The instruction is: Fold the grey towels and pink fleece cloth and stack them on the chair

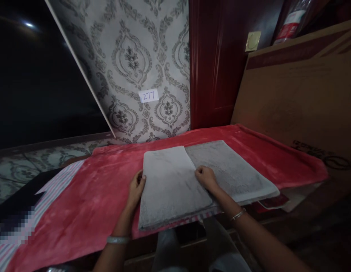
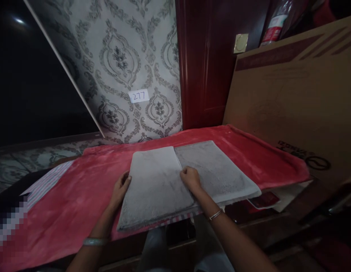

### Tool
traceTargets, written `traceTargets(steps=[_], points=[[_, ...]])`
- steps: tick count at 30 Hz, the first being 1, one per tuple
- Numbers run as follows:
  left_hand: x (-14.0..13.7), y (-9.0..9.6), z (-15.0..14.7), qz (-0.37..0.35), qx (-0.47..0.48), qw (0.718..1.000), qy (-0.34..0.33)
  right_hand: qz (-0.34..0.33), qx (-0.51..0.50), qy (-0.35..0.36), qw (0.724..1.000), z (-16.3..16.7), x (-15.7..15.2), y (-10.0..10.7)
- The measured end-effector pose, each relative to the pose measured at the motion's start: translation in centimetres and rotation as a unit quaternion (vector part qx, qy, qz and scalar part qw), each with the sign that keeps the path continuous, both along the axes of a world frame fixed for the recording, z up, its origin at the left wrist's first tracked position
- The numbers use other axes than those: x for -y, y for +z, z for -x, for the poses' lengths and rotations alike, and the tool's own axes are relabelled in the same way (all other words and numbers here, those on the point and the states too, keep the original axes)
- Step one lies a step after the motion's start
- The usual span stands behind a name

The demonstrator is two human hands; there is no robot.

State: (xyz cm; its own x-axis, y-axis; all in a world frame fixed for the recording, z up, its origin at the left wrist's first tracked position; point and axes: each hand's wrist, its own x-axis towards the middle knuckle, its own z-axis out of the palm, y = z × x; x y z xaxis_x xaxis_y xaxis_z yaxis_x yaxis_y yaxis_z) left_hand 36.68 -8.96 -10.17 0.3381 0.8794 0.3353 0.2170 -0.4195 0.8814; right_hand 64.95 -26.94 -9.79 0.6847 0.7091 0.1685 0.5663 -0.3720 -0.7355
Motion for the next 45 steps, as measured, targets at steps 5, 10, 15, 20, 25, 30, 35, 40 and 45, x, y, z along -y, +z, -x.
traceTargets(steps=[5, 10, 15, 20, 25, 30, 35, 40, 45], points=[[0.0, -0.5, 0.0, -0.027, -0.006, 1.0, 0.0, -0.003, 0.004, 0.033, 0.999, 0.0, -0.7, 0.9], [0.0, -0.8, 0.4, -0.029, -0.008, 1.0, 0.004, -0.054, -0.005, 0.095, 0.994, 0.1, -1.1, 1.1], [0.3, -0.7, 0.5, -0.038, -0.013, 0.999, 0.006, -0.059, -0.012, 0.094, 0.994, 0.1, -0.7, 0.0], [0.5, -0.6, 0.5, -0.053, -0.018, 0.998, 0.009, -0.053, -0.012, 0.097, 0.994, -0.1, -0.2, -0.6], [0.6, -0.7, 0.4, -0.064, -0.025, 0.997, 0.016, -0.068, -0.013, 0.112, 0.991, -0.2, 0.1, -0.7], [0.2, -1.1, 0.5, -0.093, -0.05, 0.994, 0.011, 0.032, 0.061, 0.109, 0.992, 0.3, 0.4, 0.3], [-0.2, -1.2, 0.8, -0.117, -0.081, 0.99, 0.0, 0.077, 0.182, 0.117, 0.973, 1.8, -0.7, 2.5], [0.1, -0.7, 0.8, -0.161, -0.168, 0.972, -0.022, 0.09, 0.243, 0.235, 0.937, 5.0, -4.7, 5.1], [0.8, -0.4, 0.7, -0.18, -0.23, 0.956, -0.04, 0.156, 0.225, 0.259, 0.926, 4.8, -7.2, 4.6]])
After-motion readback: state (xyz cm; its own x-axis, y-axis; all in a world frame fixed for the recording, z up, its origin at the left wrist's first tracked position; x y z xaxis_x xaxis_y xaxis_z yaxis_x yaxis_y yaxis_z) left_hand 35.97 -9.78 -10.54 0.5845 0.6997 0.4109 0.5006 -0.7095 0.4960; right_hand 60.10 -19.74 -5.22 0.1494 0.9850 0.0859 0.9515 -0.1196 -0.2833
